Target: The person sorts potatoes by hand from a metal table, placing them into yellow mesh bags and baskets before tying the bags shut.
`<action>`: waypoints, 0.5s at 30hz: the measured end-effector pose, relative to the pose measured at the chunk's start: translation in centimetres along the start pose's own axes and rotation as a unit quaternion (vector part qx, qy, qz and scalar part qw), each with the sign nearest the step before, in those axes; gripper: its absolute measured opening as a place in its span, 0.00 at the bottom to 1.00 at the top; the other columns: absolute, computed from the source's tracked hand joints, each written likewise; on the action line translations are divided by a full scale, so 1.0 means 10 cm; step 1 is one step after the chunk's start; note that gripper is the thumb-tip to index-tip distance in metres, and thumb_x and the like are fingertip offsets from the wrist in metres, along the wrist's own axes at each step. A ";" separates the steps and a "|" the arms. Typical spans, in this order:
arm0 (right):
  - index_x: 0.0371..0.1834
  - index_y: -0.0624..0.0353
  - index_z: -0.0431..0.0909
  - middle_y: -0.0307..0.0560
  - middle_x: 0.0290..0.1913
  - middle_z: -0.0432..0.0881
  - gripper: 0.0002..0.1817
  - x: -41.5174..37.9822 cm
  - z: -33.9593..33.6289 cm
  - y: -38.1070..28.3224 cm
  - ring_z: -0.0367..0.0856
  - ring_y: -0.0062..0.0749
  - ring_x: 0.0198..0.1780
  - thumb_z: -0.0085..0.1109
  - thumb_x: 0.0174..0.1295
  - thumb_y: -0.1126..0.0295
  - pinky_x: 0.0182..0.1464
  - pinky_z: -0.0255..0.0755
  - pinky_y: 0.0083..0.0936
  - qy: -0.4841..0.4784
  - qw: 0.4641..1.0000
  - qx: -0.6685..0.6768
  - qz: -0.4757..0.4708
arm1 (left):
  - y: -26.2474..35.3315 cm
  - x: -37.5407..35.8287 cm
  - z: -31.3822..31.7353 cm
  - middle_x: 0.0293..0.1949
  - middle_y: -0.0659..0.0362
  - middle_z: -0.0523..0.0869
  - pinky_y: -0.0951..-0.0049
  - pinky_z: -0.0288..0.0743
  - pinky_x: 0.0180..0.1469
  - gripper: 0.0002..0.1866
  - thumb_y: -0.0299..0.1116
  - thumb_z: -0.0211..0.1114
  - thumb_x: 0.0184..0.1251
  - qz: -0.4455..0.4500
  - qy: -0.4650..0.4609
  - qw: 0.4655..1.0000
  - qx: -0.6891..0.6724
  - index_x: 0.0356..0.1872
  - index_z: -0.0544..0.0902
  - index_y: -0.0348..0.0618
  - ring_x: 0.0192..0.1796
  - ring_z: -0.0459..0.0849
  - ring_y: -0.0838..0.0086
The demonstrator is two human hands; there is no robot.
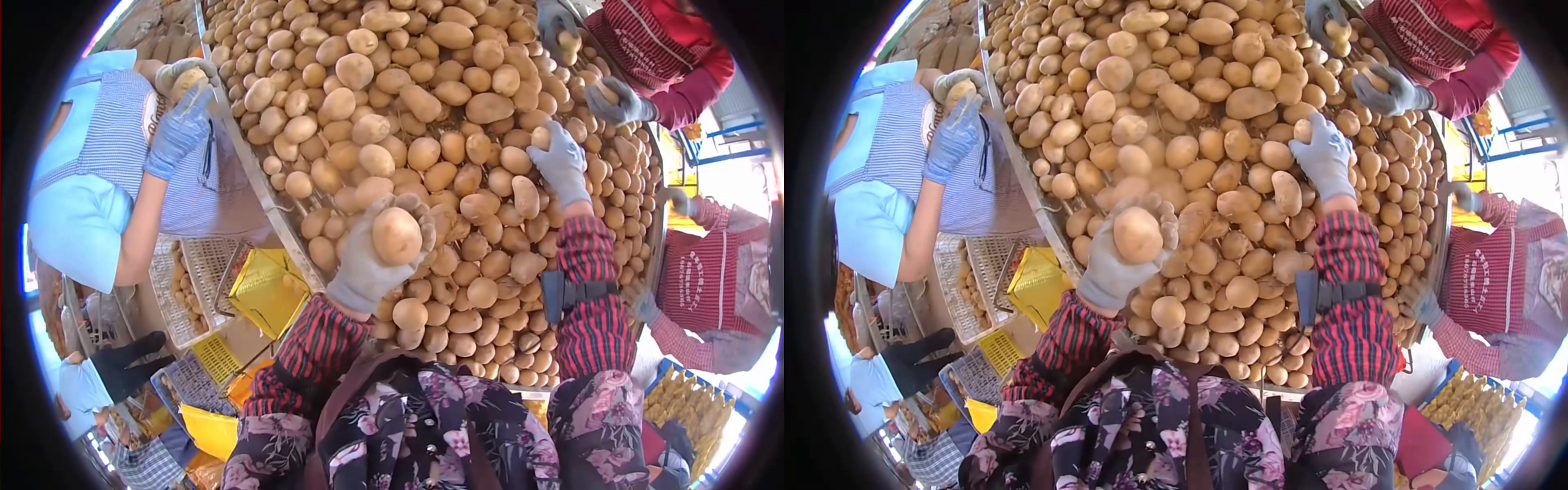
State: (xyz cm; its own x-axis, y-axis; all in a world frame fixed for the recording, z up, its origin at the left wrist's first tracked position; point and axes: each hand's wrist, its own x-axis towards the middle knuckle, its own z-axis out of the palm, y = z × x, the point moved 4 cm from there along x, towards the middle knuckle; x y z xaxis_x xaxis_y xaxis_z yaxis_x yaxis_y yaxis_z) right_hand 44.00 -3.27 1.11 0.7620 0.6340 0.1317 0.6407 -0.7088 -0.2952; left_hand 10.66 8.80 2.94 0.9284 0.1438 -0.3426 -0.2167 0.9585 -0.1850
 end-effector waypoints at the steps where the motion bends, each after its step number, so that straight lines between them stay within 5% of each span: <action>1: 0.61 0.56 0.74 0.54 0.53 0.83 0.30 -0.14 -0.15 -0.07 0.81 0.48 0.56 0.68 0.56 0.58 0.59 0.73 0.40 -0.001 0.989 0.145 0.017 | -0.01 0.03 0.01 0.49 0.48 0.83 0.58 0.79 0.59 0.21 0.46 0.55 0.78 -0.003 0.028 0.999 -0.017 0.54 0.77 0.35 0.55 0.81 0.58; 2: 0.61 0.56 0.74 0.54 0.53 0.83 0.30 -0.28 -0.27 -0.12 0.81 0.48 0.56 0.68 0.56 0.58 0.59 0.73 0.40 -0.007 0.990 0.140 0.018 | -0.03 0.07 -0.02 0.44 0.50 0.83 0.58 0.80 0.57 0.20 0.46 0.56 0.78 -0.006 0.056 0.998 -0.036 0.51 0.78 0.36 0.52 0.83 0.59; 3: 0.61 0.58 0.74 0.53 0.53 0.83 0.27 -0.46 -0.35 -0.12 0.81 0.45 0.56 0.66 0.60 0.60 0.58 0.75 0.38 -0.037 0.918 0.393 0.049 | 0.00 0.12 -0.02 0.43 0.51 0.83 0.59 0.81 0.56 0.22 0.49 0.54 0.79 -0.002 -0.023 0.998 0.052 0.52 0.78 0.35 0.50 0.83 0.59; 4: 0.60 0.60 0.74 0.53 0.54 0.83 0.24 -0.63 -0.40 -0.15 0.81 0.42 0.56 0.63 0.63 0.63 0.56 0.77 0.35 -0.057 0.780 0.618 0.080 | -0.02 0.16 0.00 0.43 0.51 0.83 0.59 0.81 0.56 0.22 0.49 0.54 0.79 -0.008 -0.018 0.999 0.046 0.52 0.78 0.35 0.50 0.83 0.59; 5: 0.60 0.60 0.74 0.53 0.54 0.83 0.24 -0.83 -0.45 -0.20 0.81 0.42 0.56 0.63 0.63 0.63 0.56 0.77 0.35 -0.056 0.782 0.614 0.094 | -0.04 0.17 0.08 0.42 0.52 0.84 0.59 0.81 0.56 0.23 0.50 0.53 0.79 -0.001 -0.020 0.999 0.035 0.51 0.78 0.36 0.50 0.83 0.59; 7: 0.55 0.64 0.76 0.51 0.49 0.83 0.17 -1.27 -0.44 -0.21 0.84 0.39 0.51 0.59 0.68 0.66 0.50 0.81 0.33 0.018 0.547 0.800 0.244 | -0.17 0.10 -0.01 0.42 0.52 0.84 0.59 0.82 0.56 0.24 0.52 0.52 0.79 -0.012 -0.009 1.000 0.018 0.50 0.78 0.36 0.50 0.84 0.60; 10: 0.54 0.64 0.77 0.53 0.45 0.84 0.15 -1.73 -0.06 0.10 0.85 0.40 0.44 0.56 0.71 0.65 0.45 0.83 0.36 -0.012 0.478 0.855 0.201 | -0.11 -0.03 -0.14 0.52 0.48 0.83 0.60 0.82 0.59 0.25 0.50 0.50 0.81 -0.010 -0.052 0.980 0.193 0.50 0.81 0.34 0.57 0.82 0.61; 12: 0.52 0.62 0.77 0.52 0.43 0.84 0.16 -2.01 -0.10 0.02 0.85 0.40 0.40 0.55 0.73 0.60 0.41 0.82 0.34 0.014 0.497 0.831 0.248 | -0.18 -0.12 -0.15 0.55 0.47 0.83 0.61 0.82 0.59 0.26 0.50 0.50 0.81 -0.014 -0.071 0.965 0.252 0.50 0.82 0.33 0.59 0.82 0.61; 14: 0.53 0.64 0.78 0.51 0.44 0.85 0.17 -2.17 -0.17 -0.24 0.85 0.35 0.41 0.52 0.74 0.60 0.44 0.81 0.27 -0.021 0.413 0.891 0.189 | -0.34 -0.30 -0.18 0.59 0.46 0.80 0.61 0.82 0.60 0.25 0.45 0.50 0.81 -0.100 0.020 0.934 0.342 0.62 0.77 0.31 0.65 0.78 0.58; 15: 0.53 0.64 0.78 0.51 0.44 0.85 0.17 -2.25 -0.28 -0.47 0.85 0.35 0.41 0.52 0.74 0.60 0.44 0.81 0.27 -0.015 0.413 0.890 0.191 | -0.46 -0.35 -0.16 0.68 0.43 0.75 0.56 0.84 0.58 0.29 0.43 0.49 0.79 -0.139 0.044 0.932 0.332 0.73 0.65 0.34 0.64 0.80 0.53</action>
State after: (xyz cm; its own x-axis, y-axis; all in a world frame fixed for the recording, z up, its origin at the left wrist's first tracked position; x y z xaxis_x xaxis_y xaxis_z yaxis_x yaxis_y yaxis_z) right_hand 24.12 -15.00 2.16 0.7575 0.6031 -0.2499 -0.6303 0.5760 -0.5205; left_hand 7.87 3.51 3.53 0.8861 -0.1262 -0.4459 0.2906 0.9009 0.3225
